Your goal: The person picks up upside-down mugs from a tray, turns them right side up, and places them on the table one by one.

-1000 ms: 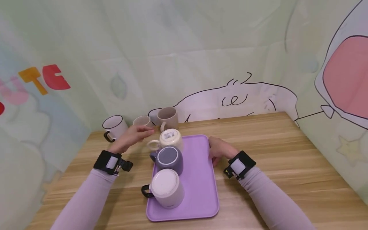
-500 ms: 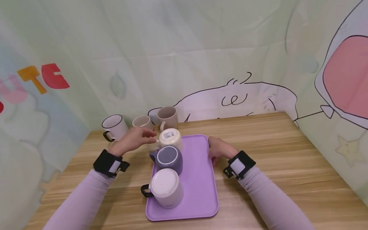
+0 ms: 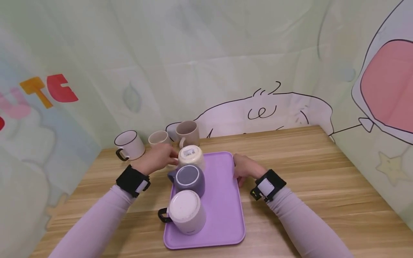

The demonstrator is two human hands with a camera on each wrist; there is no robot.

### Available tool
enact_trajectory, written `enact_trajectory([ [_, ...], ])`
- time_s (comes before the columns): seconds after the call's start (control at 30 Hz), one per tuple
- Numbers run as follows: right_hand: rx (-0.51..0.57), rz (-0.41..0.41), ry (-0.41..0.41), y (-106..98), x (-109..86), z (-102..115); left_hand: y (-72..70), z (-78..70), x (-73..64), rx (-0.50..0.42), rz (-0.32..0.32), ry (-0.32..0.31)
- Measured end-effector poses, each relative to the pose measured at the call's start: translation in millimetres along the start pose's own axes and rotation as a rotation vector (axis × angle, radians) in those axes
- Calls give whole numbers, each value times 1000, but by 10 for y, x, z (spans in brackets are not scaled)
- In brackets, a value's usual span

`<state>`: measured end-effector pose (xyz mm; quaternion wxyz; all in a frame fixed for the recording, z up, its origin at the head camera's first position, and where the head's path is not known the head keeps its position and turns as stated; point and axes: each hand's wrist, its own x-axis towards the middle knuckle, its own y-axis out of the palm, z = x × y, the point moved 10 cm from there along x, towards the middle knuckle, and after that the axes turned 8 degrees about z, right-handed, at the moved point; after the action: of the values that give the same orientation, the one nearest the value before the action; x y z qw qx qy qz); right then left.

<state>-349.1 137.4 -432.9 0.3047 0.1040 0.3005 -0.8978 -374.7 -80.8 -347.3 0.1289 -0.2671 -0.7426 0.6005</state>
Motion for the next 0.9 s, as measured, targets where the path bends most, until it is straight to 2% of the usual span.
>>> enact_trajectory([
  [0.23,-13,2,4,-7,-9,41,-30,-10,11,87,-49,-8],
  [0.4,-14,-8,-12,-40,-10,60,-112,-139,-5,184,-118,76],
  [0.5,-16,-11,-16,-58,-14,64,-138,-205,-8,226,-140,118],
  [0.73,-18,-9,12,-40,-23,13,-77,-221,-7,250,-145,123],
  [0.9,-1,-9,20,-8,-18,-15,-46,-191,-61,217,-205,120],
])
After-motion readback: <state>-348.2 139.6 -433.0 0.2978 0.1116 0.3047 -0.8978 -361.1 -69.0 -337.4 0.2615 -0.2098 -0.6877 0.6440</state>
